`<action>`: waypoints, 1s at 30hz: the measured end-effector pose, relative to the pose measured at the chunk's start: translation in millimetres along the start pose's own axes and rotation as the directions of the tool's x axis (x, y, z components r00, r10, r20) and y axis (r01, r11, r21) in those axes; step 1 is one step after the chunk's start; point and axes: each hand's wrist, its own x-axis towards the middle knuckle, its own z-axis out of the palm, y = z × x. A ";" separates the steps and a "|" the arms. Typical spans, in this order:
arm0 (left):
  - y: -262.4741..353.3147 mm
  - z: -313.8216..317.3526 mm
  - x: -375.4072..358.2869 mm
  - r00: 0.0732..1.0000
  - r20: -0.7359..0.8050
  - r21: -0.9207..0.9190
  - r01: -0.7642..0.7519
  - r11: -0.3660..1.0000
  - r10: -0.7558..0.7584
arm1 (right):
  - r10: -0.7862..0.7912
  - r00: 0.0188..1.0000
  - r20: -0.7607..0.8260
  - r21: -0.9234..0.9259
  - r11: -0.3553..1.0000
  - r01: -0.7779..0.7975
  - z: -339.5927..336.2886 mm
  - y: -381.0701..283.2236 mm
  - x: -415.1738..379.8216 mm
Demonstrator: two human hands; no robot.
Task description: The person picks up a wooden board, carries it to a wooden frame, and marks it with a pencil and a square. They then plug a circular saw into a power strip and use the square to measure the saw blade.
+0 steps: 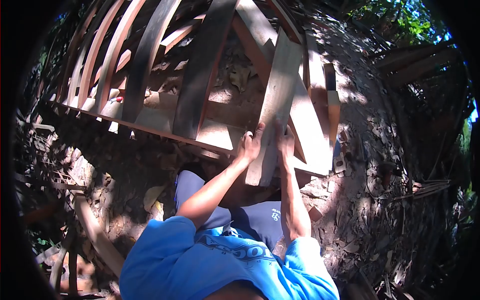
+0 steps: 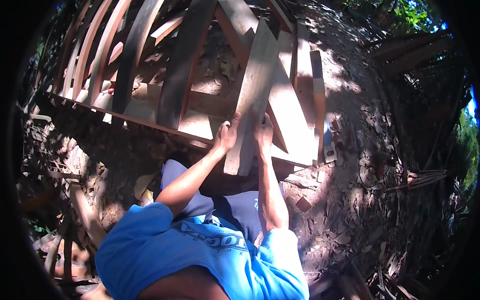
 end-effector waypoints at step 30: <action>-14.4 15.0 6.8 0.992 -0.052 -0.173 -0.124 0.977 0.116 | -0.073 0.997 -0.036 0.118 0.990 0.077 -0.5 39.1 -4.4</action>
